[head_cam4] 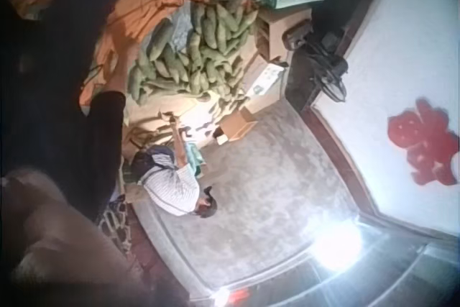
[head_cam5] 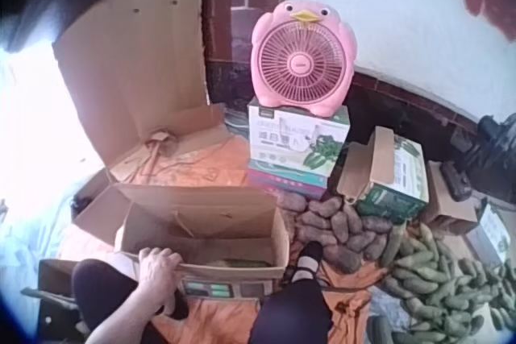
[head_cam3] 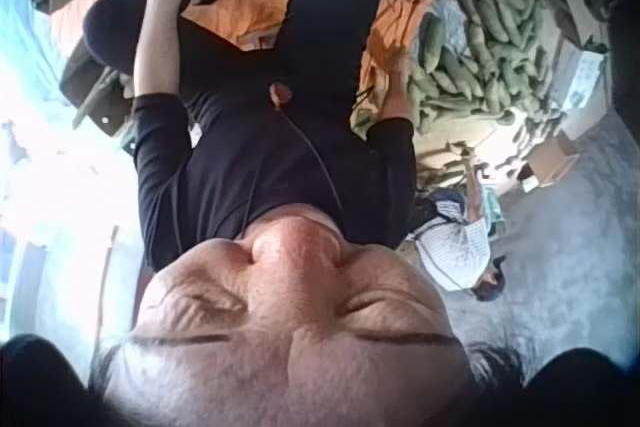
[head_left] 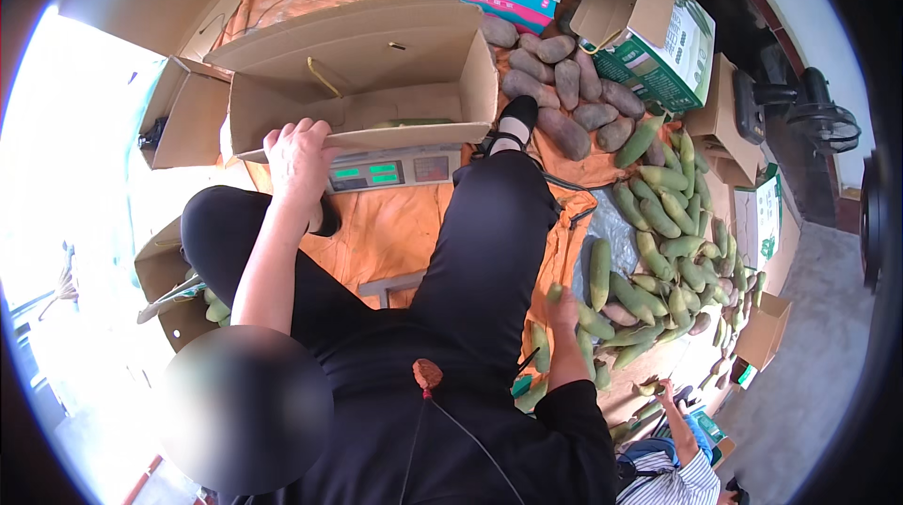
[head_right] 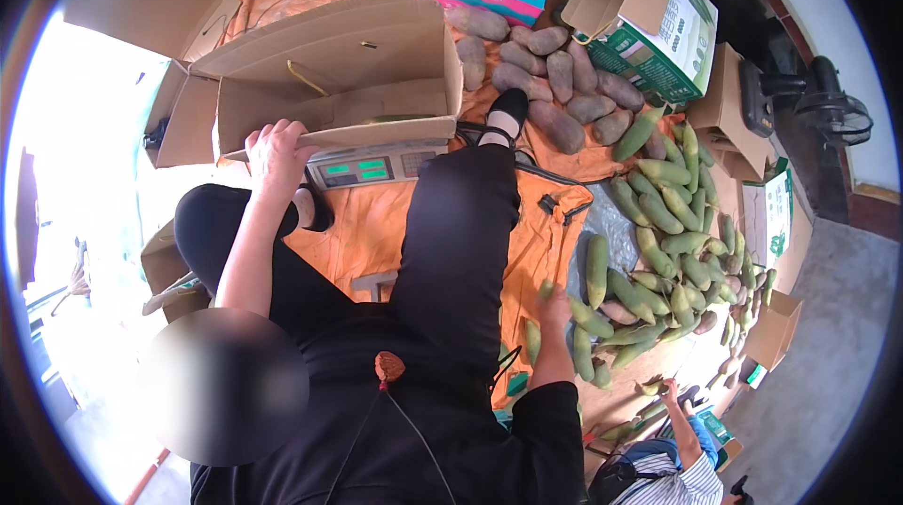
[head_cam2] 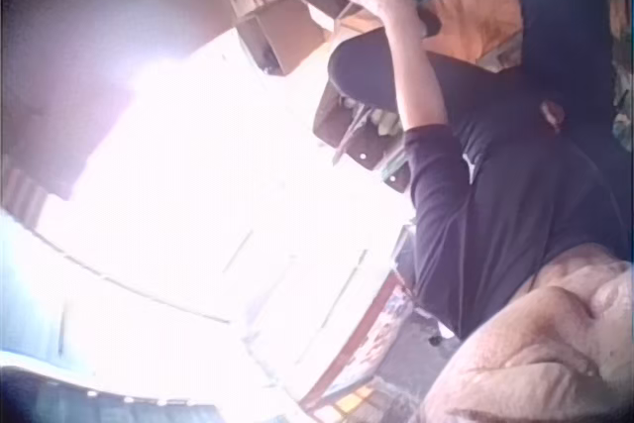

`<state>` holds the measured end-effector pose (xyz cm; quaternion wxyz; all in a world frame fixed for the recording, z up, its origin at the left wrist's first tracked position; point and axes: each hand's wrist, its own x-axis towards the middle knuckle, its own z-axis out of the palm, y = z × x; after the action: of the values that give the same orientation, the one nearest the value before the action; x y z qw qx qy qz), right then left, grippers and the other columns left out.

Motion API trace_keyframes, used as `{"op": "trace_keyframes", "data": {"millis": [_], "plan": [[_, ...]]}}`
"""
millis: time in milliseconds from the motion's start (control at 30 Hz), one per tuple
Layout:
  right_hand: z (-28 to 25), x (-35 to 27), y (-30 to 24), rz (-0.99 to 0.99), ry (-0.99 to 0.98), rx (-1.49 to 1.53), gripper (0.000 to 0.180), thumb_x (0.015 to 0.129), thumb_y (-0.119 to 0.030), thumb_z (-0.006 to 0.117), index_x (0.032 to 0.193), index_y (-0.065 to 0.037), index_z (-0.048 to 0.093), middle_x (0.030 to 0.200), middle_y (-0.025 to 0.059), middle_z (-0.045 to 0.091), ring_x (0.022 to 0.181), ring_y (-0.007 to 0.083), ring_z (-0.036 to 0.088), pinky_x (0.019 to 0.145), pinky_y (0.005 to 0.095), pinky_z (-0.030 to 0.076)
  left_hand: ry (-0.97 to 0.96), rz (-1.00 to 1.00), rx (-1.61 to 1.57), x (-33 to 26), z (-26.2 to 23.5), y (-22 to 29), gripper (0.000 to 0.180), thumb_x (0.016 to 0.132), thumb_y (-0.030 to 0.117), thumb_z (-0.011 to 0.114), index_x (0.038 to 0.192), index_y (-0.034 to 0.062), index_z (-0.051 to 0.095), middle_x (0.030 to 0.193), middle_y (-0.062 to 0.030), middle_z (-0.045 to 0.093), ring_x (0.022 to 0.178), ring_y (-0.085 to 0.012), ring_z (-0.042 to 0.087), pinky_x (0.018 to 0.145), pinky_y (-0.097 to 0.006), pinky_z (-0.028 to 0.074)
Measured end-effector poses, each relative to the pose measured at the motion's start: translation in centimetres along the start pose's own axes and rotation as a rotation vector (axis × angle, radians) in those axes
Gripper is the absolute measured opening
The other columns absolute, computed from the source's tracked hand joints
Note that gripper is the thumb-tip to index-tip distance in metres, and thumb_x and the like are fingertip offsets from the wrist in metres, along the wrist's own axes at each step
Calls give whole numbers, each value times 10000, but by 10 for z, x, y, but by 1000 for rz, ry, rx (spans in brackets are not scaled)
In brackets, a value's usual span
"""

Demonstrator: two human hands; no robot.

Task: Picking up luffa gourds and potatoes from a pile and placing them into cardboard boxes while using a digital scale to weigh them.

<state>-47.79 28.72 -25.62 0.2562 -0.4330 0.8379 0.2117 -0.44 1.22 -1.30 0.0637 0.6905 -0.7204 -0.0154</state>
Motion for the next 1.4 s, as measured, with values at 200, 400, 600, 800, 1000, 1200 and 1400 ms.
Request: {"op": "trace_keyframes", "data": {"millis": [200,400,600,800,1000,1200,1400], "plan": [[-85,16,-12,-205,260,1043,328,796,-75,648,1102,-23,542,1008,79,626,897,212,599,773,354,478,47,39,13,-2,-1,3,178,659,158,722,790,101,617,793,-46,592,850,-253,578,840,-416,385],[-253,-35,-98,-547,427,1341,356,847,-64,629,1180,-5,517,1105,68,586,997,169,555,876,327,444,27,47,-27,-12,1,-1,165,662,137,721,778,97,611,785,-58,582,844,-259,577,851,-418,390],[-391,-125,-188,-1171,323,1476,514,794,-103,708,1228,50,478,1273,136,480,1128,208,512,979,348,397,65,52,-47,-15,5,-7,168,660,133,723,775,99,607,774,-50,573,830,-251,574,855,-425,391],[-420,-137,-294,-1427,123,928,431,728,-36,726,1122,-14,553,1131,81,573,1062,180,540,911,302,426,58,81,-39,-25,7,-6,148,686,170,708,766,104,602,771,-45,569,826,-240,563,848,-409,384],[-369,-103,-392,-1376,76,270,475,719,-166,716,1140,-67,519,1134,136,578,1097,321,517,932,397,410,39,94,-34,-24,9,-7,149,688,185,697,765,118,588,781,-36,563,834,-233,564,849,-411,382],[-304,-55,-456,-1183,158,-311,344,829,-151,574,1162,-73,533,1172,108,578,1129,264,527,929,385,440,42,97,-55,-23,7,-6,165,664,160,710,766,118,587,779,-37,557,825,-235,563,841,-413,387],[-307,-51,-461,-1035,338,-190,244,883,-150,500,1100,-83,590,1158,110,600,1131,254,547,912,384,460,63,118,-73,-17,5,-7,152,653,123,704,748,110,586,767,-48,556,816,-244,565,842,-416,388]]}}
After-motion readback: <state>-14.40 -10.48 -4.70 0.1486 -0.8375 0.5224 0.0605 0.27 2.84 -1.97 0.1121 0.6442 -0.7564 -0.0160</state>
